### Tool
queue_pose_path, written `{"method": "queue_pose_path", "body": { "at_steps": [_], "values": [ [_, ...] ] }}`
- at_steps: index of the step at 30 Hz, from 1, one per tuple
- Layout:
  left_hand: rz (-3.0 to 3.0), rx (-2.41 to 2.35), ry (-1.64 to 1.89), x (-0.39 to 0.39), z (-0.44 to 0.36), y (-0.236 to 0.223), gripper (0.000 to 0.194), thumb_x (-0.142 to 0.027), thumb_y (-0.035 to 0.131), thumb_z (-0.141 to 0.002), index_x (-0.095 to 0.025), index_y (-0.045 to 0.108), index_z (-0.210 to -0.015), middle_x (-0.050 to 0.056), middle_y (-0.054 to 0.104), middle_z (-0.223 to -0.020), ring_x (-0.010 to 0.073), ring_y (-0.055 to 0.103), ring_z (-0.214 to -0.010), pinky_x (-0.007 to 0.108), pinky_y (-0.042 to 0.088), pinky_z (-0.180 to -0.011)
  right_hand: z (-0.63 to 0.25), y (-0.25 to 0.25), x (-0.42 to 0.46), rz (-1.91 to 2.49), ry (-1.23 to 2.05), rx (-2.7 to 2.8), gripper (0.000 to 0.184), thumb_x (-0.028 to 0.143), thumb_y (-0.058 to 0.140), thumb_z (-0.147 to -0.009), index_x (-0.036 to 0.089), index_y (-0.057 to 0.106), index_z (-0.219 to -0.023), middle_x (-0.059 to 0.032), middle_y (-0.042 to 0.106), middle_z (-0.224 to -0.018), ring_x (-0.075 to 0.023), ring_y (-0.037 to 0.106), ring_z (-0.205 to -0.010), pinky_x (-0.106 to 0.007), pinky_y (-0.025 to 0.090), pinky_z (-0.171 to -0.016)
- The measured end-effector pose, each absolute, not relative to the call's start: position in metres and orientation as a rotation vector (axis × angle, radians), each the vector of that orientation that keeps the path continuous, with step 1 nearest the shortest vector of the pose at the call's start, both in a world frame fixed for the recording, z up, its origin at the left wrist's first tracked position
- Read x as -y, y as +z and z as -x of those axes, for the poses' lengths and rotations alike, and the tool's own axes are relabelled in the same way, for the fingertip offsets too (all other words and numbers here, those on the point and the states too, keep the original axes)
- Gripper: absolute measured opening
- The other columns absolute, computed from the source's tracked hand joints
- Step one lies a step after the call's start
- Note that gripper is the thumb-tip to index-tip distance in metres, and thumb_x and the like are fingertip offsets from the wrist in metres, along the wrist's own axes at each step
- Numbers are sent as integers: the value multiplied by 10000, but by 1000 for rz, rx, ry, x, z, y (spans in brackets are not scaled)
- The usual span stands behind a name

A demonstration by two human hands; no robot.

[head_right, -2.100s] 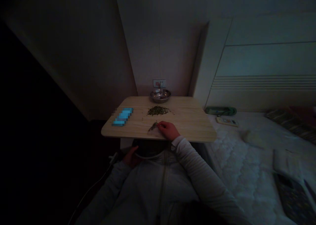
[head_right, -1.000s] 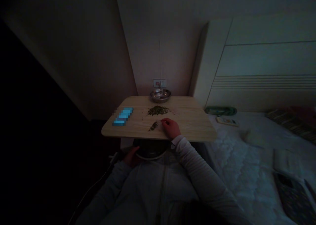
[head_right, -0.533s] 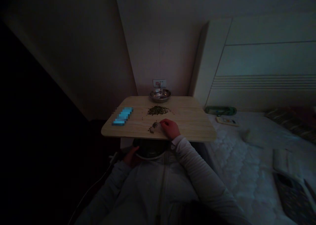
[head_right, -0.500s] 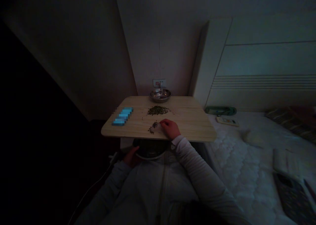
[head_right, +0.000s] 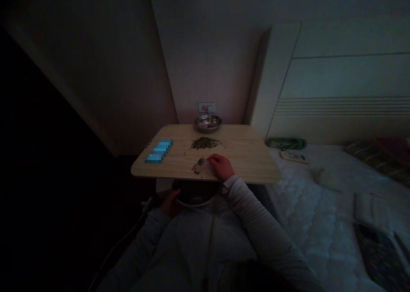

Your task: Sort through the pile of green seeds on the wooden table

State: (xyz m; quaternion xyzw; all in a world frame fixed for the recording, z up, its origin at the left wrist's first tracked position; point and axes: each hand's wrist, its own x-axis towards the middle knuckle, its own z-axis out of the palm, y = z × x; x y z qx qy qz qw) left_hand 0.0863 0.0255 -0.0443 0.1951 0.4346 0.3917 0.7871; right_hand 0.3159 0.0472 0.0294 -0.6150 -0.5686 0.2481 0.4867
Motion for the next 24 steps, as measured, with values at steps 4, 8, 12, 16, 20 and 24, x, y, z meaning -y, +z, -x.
{"method": "queue_pose_path", "body": {
  "at_steps": [4, 8, 12, 16, 20, 24],
  "values": [
    [-379, -972, 860, -22, -89, -34, 138, -160, 597, -781, -157, 668, -899, 104, 761, -971, 295, 616, -1157, 422, 509, -970, -316, 31, -47, 1499, 610, 1378, 196, 277, 518, -726, 192, 693, -744, -29, 712, -779, -184, 624, -781, -297, 463, -777],
    [-397, -953, 850, -21, -90, -32, 196, -168, 617, -767, -172, 670, -956, 96, 763, -981, 305, 611, -1165, 442, 510, -968, -316, 30, -47, 1500, 599, 1382, 185, 270, 520, -722, 199, 691, -736, -25, 707, -770, -183, 620, -772, -301, 457, -787],
    [-403, -954, 832, -24, -87, -41, 212, -186, 669, -725, -159, 668, -935, 120, 750, -1029, 325, 606, -1168, 439, 528, -936, -316, 28, -47, 1475, 605, 1398, 175, 277, 535, -715, 204, 693, -726, -15, 701, -735, -174, 608, -738, -289, 456, -764],
    [-408, -950, 833, -24, -86, -42, 249, -188, 687, -717, -161, 667, -964, 121, 741, -1067, 324, 617, -1150, 434, 538, -917, -316, 30, -46, 1488, 621, 1410, 173, 269, 533, -716, 202, 692, -718, -19, 701, -738, -178, 612, -746, -295, 457, -774],
    [-390, -954, 852, -22, -87, -35, 288, -151, 643, -751, -179, 654, -1038, 92, 745, -1062, 293, 642, -1116, 423, 547, -901, -315, 34, -44, 1498, 638, 1436, 182, 240, 518, -723, 192, 693, -726, -34, 713, -794, -186, 623, -790, -302, 456, -800],
    [-396, -972, 852, -24, -86, -42, 263, -166, 645, -756, -156, 655, -1019, 107, 750, -1024, 303, 648, -1102, 434, 552, -892, -315, 34, -45, 1494, 629, 1457, 177, 245, 521, -733, 195, 691, -726, -28, 709, -782, -186, 621, -789, -298, 455, -790]
  ]
}}
